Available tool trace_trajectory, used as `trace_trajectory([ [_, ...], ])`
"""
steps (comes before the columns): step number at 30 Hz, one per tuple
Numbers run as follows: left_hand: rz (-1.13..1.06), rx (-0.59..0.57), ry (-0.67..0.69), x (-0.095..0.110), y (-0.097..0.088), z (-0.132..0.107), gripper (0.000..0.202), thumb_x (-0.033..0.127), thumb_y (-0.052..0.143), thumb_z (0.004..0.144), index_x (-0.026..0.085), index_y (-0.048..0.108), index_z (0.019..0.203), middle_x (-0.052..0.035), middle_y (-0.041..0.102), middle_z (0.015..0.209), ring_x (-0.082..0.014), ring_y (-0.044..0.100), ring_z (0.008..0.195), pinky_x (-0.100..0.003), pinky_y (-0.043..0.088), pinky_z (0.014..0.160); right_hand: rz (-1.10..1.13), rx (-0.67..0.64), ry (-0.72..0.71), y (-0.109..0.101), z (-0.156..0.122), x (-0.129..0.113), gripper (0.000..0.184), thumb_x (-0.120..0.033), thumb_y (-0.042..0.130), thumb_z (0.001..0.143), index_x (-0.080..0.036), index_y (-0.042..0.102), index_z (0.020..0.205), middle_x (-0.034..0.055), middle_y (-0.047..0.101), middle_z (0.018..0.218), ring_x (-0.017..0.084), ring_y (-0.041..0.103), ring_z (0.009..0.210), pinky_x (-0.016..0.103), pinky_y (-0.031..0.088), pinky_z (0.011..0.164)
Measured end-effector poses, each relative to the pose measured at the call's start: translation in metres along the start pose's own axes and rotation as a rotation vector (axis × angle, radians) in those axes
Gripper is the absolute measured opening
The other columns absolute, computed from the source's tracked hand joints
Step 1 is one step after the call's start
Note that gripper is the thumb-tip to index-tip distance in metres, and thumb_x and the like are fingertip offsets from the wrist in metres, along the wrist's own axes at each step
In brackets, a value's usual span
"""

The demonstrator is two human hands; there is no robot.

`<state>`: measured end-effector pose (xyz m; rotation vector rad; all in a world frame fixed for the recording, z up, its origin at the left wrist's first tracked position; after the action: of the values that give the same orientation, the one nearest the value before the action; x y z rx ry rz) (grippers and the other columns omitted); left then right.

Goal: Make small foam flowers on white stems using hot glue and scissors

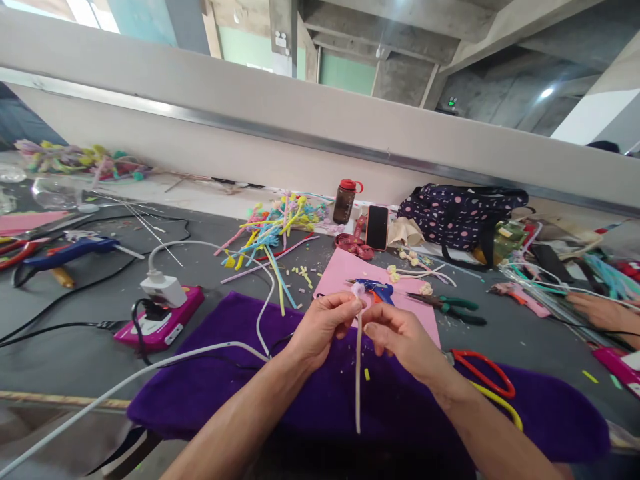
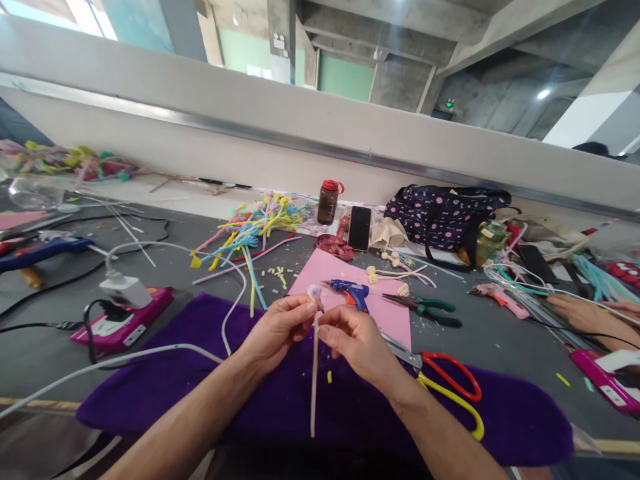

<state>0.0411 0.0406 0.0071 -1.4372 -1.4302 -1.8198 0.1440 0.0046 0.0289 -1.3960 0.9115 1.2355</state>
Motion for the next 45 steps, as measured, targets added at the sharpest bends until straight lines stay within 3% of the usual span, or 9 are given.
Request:
trace_trajectory([
  [5,0.015,-0.071,-0.017,-0.007,0.008,-0.002,0.026,0.036,0.070,0.068,0.013,0.061,0.061,0.0013,0.051,0.054,-0.0060,0.043,0.047,-0.019,0.023,0.042,0.037,-0.006,-0.013,0.013,0.001,0.005,0.021,-0.038,0.056,0.084,-0.018,0.058,0.079,-0.0020,0.057,0.068,0.007,0.048,0.047,0.020,0.034,0.043],
  [8,0.019,-0.110,-0.057,-0.012,0.012,-0.004,0.028,0.039,0.069,0.068,0.013,0.060,0.064,0.0007,0.053,0.054,-0.0073,0.047,0.045,-0.020,0.023,0.042,0.071,-0.013,0.051,0.015,-0.002,0.014,0.027,-0.043,0.054,0.084,-0.017,0.057,0.077,-0.0017,0.058,0.065,0.006,0.045,0.041,0.020,0.029,0.039],
  [11,-0.019,-0.100,-0.058,-0.013,0.011,-0.004,0.028,0.039,0.070,0.067,0.013,0.058,0.064,0.0017,0.054,0.054,-0.0047,0.043,0.042,-0.019,0.023,0.040,0.076,-0.044,0.121,0.018,-0.011,0.025,0.031,-0.045,0.056,0.082,-0.016,0.056,0.071,-0.0002,0.061,0.062,0.006,0.046,0.037,0.019,0.027,0.037],
  [16,-0.049,-0.159,-0.067,-0.013,0.016,-0.005,0.029,0.040,0.067,0.070,0.013,0.058,0.067,-0.0024,0.062,0.067,-0.0045,0.047,0.044,-0.017,0.023,0.037,-0.015,-0.100,0.201,0.020,-0.027,0.040,0.031,-0.044,0.055,0.082,-0.016,0.058,0.069,0.0014,0.064,0.062,0.007,0.048,0.036,0.019,0.028,0.037],
  [19,-0.062,-0.181,-0.068,-0.015,0.018,-0.004,0.029,0.041,0.064,0.072,0.014,0.057,0.068,-0.0017,0.062,0.066,-0.0041,0.047,0.041,-0.016,0.025,0.035,-0.151,-0.075,0.155,0.012,-0.033,0.042,0.026,-0.041,0.053,0.084,-0.018,0.061,0.077,0.0017,0.066,0.068,0.010,0.053,0.043,0.021,0.034,0.042],
  [23,-0.070,-0.193,-0.089,-0.020,0.017,-0.001,0.027,0.040,0.064,0.073,0.014,0.057,0.069,-0.0009,0.062,0.064,-0.0035,0.046,0.040,-0.015,0.026,0.034,-0.342,0.105,0.059,-0.014,-0.037,0.038,0.024,-0.041,0.050,0.086,-0.020,0.061,0.092,0.0027,0.067,0.076,0.014,0.056,0.053,0.026,0.044,0.054],
  [28,-0.054,-0.238,-0.133,-0.027,0.018,-0.001,0.027,0.040,0.063,0.074,0.014,0.060,0.073,-0.0017,0.062,0.065,-0.0034,0.046,0.040,-0.015,0.025,0.034,-0.399,0.235,0.023,-0.035,-0.034,0.035,0.018,-0.038,0.053,0.084,-0.021,0.059,0.086,-0.0005,0.059,0.063,0.014,0.052,0.049,0.025,0.043,0.049],
  [37,-0.035,-0.262,-0.148,-0.028,0.018,-0.002,0.025,0.037,0.059,0.077,0.012,0.059,0.071,-0.0013,0.061,0.065,-0.0030,0.046,0.041,-0.014,0.028,0.035,-0.326,0.174,-0.019,-0.022,-0.003,0.036,0.023,-0.042,0.052,0.084,-0.021,0.058,0.091,-0.0028,0.055,0.061,0.013,0.050,0.050,0.023,0.041,0.047],
  [45,-0.088,-0.258,-0.146,-0.026,0.019,-0.004,0.024,0.034,0.059,0.076,0.012,0.059,0.069,-0.0003,0.060,0.064,-0.0024,0.045,0.040,-0.014,0.028,0.035,-0.256,0.161,-0.058,-0.017,-0.008,0.062,0.026,-0.040,0.051,0.084,-0.022,0.055,0.101,-0.0033,0.056,0.060,0.013,0.051,0.051,0.021,0.044,0.047],
])
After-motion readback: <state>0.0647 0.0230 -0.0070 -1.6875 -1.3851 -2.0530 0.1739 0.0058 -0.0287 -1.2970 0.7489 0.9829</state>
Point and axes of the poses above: each hand's wrist, its own z-axis towards the middle knuckle, its own y-axis out of the palm, x = y × z, the point moved 8 cm from there along z, towards the middle knuckle
